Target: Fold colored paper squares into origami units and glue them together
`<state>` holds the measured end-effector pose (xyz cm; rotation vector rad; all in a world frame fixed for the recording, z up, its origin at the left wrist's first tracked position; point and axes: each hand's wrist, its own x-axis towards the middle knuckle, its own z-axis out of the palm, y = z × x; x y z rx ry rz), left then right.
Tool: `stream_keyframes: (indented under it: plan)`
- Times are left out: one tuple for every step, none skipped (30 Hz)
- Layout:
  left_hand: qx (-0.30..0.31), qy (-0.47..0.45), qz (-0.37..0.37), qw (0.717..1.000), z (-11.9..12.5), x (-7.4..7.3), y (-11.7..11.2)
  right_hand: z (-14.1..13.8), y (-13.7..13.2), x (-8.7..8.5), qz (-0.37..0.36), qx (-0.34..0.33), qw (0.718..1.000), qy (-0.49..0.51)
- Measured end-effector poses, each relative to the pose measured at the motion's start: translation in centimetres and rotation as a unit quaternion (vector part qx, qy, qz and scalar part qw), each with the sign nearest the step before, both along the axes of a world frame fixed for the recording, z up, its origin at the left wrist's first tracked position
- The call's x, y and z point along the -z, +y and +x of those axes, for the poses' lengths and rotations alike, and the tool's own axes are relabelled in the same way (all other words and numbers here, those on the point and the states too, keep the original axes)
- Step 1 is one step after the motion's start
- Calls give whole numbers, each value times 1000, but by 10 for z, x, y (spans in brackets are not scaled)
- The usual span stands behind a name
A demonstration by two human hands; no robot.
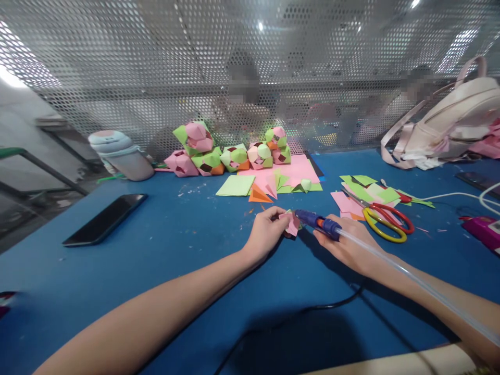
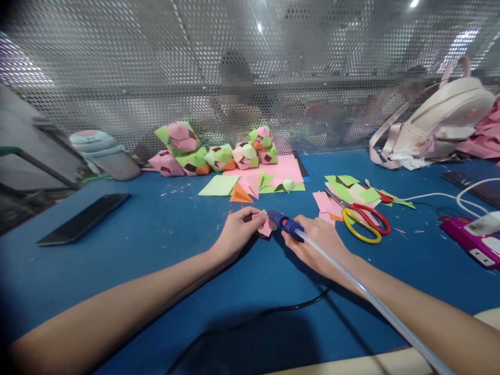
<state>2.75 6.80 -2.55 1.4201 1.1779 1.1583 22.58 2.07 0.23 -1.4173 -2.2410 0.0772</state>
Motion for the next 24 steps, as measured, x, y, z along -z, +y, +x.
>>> stream_keyframes:
  plan:
    - [0,-3,-3,1000,0,0,0,0,0,1,1,0,1000,4]
    - [2,-6,-6,1000,0,-1,0,1,0,1,-1,-1,1000,8]
    - [4,-9,-7,1000,1,-1,-1,1,0,2,-6,-1,1000,11]
    - [5,-11,-8,1000,1,-1,-1,1,1,2,-15,-2,1000,13]
    - [4,-12,-8,1000,1,-1,-1,1,1,2,-23,0,1000,16]
    - [1,-13,-8,1000,1,-1,0,1,1,1,-27,8,999,21]
    - [-3,-13,-8,1000,0,0,0,1,2,0,-29,17,999,29]
    - [-6,-14,-9,1000,0,0,0,1,2,-1,-30,24,999,38]
    - [-8,-16,-10,1000,0,0,0,2,3,-3,-31,27,998,51]
    - [-9,-21,-11,1000,-1,0,1,2,3,-6,-35,27,997,66]
    - [-7,-28,-13,999,-1,0,0,3,4,-8,-41,26,995,82]
    - [-5,-38,-15,999,-2,0,0,4,5,-9,-49,26,994,96]
    - [-4,-48,-19,999,-2,-1,-1,5,7,-9,-59,32,992,105]
    - [-3,-58,-25,998,-2,-2,-2,6,9,-8,-68,49,991,108]
    - [-2,-68,-31,997,-2,-3,-4,7,12,-7,-77,65,989,104]
    - [0,-78,-39,996,-2,-4,-6,8,16,-4,-84,80,989,92]
    - [3,-89,-47,995,-1,-5,-8,8,20,0,-85,94,989,76]
    - [8,-100,-55,993,0,-5,-11,9,24,4,-80,102,990,58]
    - [14,-112,-65,991,2,-6,-14,9,28,7,-71,108,991,40]
    - [21,-123,-77,989,3,-7,-17,9,32,10,-58,110,992,23]
    - [27,-132,-88,987,4,-8,-20,10,36,13,-45,109,993,10]
    - [33,-141,-99,985,6,-9,-22,11,38,14,-35,105,994,0]
    - [38,-148,-108,982,7,-10,-25,11,39,15,-28,98,995,-8]
    - [43,-155,-116,980,8,-11,-27,12,39,15,-26,90,995,-15]
